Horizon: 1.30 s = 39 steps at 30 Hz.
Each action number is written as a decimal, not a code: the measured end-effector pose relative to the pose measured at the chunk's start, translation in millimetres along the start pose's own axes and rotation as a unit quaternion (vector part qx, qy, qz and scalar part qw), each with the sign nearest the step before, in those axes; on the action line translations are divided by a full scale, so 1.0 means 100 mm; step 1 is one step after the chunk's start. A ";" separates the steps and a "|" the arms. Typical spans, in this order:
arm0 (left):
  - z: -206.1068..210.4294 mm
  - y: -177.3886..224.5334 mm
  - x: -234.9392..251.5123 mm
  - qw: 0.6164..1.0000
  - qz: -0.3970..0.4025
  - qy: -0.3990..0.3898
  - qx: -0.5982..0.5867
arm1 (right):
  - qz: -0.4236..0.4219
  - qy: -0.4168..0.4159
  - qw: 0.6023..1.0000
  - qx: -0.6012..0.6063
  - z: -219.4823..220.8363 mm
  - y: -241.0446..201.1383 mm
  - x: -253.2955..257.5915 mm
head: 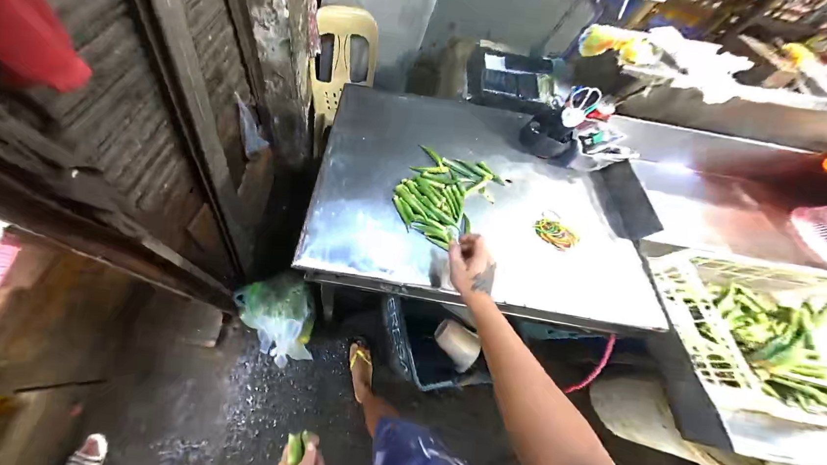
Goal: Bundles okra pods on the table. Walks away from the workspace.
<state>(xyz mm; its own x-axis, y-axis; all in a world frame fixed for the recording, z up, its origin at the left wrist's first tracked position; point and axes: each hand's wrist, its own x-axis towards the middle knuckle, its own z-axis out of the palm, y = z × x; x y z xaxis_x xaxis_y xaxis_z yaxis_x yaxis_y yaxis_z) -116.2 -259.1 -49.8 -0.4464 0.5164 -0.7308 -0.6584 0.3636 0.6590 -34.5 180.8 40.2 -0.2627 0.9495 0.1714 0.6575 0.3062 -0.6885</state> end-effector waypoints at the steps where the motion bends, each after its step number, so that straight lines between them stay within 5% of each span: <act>1: 0.18 0.28 0.01 1.000 0.013 -0.002 -0.002 | 0.050 -0.019 0.998 -0.013 -0.09 0.07 0.22; 6: 0.96 1.50 0.32 0.997 0.048 -0.063 0.018 | 0.043 -0.095 0.984 -0.146 -0.12 0.00 0.90; 9: 1.44 2.06 0.70 0.992 0.043 -0.083 0.087 | -0.069 -0.099 0.984 -0.129 0.27 -0.18 1.08; 14: 2.17 2.65 1.28 0.984 0.041 -0.075 0.157 | -0.108 -0.082 0.976 -0.167 0.93 -0.28 1.26; 17: 2.57 2.86 1.57 0.980 0.051 -0.071 0.177 | -0.093 -0.052 0.981 -0.161 0.82 -0.27 1.30; 20: 2.97 2.92 1.82 0.967 0.077 -0.075 0.230 | -0.008 -0.048 0.999 -0.009 0.30 -0.01 1.28; 24: 3.14 2.97 2.22 0.816 0.205 -0.030 0.540 | 0.076 0.009 0.989 0.128 -0.40 0.65 1.16; 26: 3.13 2.99 2.30 0.762 0.229 -0.004 0.606 | 0.118 0.047 0.981 0.143 -0.61 0.84 1.01; 32: 2.98 2.92 2.26 0.740 0.248 0.013 0.625 | 0.183 -0.055 0.949 0.253 -0.41 0.83 0.57; 34: 2.95 2.87 2.10 0.755 0.313 0.031 0.575 | 0.155 -0.062 0.958 0.232 -0.26 0.66 0.53; 36: 2.96 2.81 1.92 0.840 0.342 -0.039 0.420 | 0.101 -0.098 0.960 0.242 -0.17 0.38 0.47; 39: 3.05 2.80 1.66 0.970 0.155 -0.170 0.082 | -0.022 -0.138 0.954 0.266 -0.06 0.10 0.51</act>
<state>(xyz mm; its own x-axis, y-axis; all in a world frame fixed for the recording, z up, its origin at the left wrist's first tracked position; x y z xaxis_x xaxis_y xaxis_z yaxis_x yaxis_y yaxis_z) -189.4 165.2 68.1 -0.3636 0.8356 -0.4118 -0.4070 0.2551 0.8771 -37.4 232.4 46.2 -0.5069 0.8594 0.0669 0.2098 0.1983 -0.9574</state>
